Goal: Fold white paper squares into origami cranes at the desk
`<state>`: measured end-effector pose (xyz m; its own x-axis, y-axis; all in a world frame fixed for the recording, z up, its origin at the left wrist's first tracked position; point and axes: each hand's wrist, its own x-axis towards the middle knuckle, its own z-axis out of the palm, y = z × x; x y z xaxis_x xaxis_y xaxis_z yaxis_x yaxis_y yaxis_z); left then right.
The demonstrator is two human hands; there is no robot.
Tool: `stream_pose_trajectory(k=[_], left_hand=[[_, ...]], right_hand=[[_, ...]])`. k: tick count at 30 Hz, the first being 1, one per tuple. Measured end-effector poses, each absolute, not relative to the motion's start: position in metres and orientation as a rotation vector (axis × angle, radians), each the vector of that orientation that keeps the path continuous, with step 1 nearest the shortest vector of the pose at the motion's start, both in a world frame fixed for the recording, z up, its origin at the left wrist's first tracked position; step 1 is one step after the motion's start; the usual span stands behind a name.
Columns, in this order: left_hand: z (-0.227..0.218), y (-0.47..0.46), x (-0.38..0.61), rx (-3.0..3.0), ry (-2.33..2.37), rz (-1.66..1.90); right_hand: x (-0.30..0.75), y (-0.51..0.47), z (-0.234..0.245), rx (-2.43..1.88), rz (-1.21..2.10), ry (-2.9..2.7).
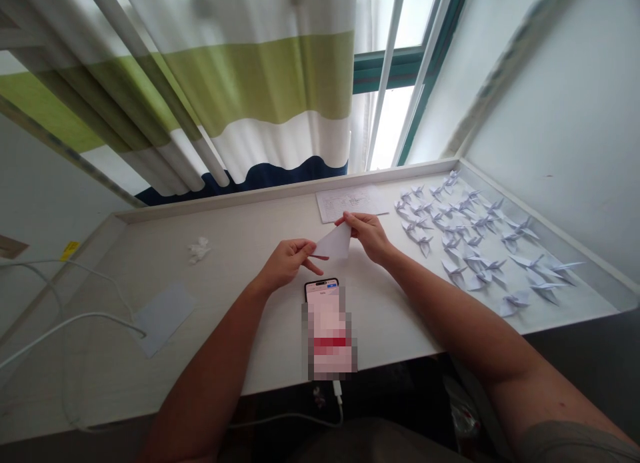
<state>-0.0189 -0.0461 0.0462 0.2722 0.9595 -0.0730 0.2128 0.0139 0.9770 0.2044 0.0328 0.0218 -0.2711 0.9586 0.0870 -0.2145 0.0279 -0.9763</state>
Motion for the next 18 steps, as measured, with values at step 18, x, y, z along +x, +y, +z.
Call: stream_pose_trajectory(k=[18], left_hand=[[0.043, -0.047, -0.009, 1.167, 1.174, 1.042]], right_hand=[[0.206, 0.024, 0.025, -0.652, 1.695, -1.401]])
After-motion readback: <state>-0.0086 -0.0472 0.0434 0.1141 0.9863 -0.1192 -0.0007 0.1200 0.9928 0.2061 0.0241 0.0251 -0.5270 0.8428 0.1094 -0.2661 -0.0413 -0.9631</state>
